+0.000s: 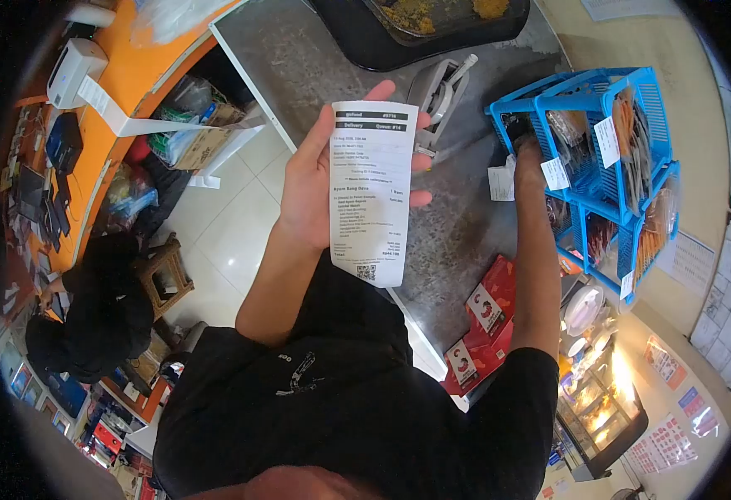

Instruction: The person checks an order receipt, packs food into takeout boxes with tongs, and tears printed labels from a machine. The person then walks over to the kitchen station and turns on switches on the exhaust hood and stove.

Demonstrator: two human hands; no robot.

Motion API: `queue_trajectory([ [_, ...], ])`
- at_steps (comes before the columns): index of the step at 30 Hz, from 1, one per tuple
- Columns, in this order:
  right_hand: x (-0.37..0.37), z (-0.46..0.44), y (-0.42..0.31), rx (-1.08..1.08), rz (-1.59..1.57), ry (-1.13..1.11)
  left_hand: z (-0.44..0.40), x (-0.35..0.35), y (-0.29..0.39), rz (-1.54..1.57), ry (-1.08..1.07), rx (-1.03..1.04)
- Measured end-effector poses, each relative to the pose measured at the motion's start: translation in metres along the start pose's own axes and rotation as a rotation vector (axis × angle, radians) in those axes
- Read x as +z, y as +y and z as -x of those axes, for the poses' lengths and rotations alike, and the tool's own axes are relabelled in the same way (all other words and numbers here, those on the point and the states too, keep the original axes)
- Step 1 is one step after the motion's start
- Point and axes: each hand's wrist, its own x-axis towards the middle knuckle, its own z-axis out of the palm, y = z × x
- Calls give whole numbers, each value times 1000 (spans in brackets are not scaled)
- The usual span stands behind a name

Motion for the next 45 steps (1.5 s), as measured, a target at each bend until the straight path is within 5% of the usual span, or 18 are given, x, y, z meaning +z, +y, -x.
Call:
queue_trajectory([
  [6, -35, 13, -10, 65, -29, -111, 2, 5, 0, 8, -10, 0],
  [10, -41, 27, -9, -109, -102, 237, 4, 11, -2, 5, -2, -6],
  [16, -73, 44, 0, -90, -108, 17, 8, 12, -5, 6, -25, -24],
  [22, -72, 58, 7, -133, -324, 375, 13, 12, -8, 19, -41, -42],
  [28, -87, 73, 6, -10, -308, 390, 14, 16, -11, -13, -56, -57],
  [36, -153, 126, -13, 126, -804, 697, 13, 17, -14, 40, -87, -98],
  [43, -194, 216, 12, 363, -1464, 439, 8, 17, -22, 19, -153, -129],
  [45, -200, 244, 25, 378, -1344, 434, 5, 19, -28, 0, -154, -158],
])
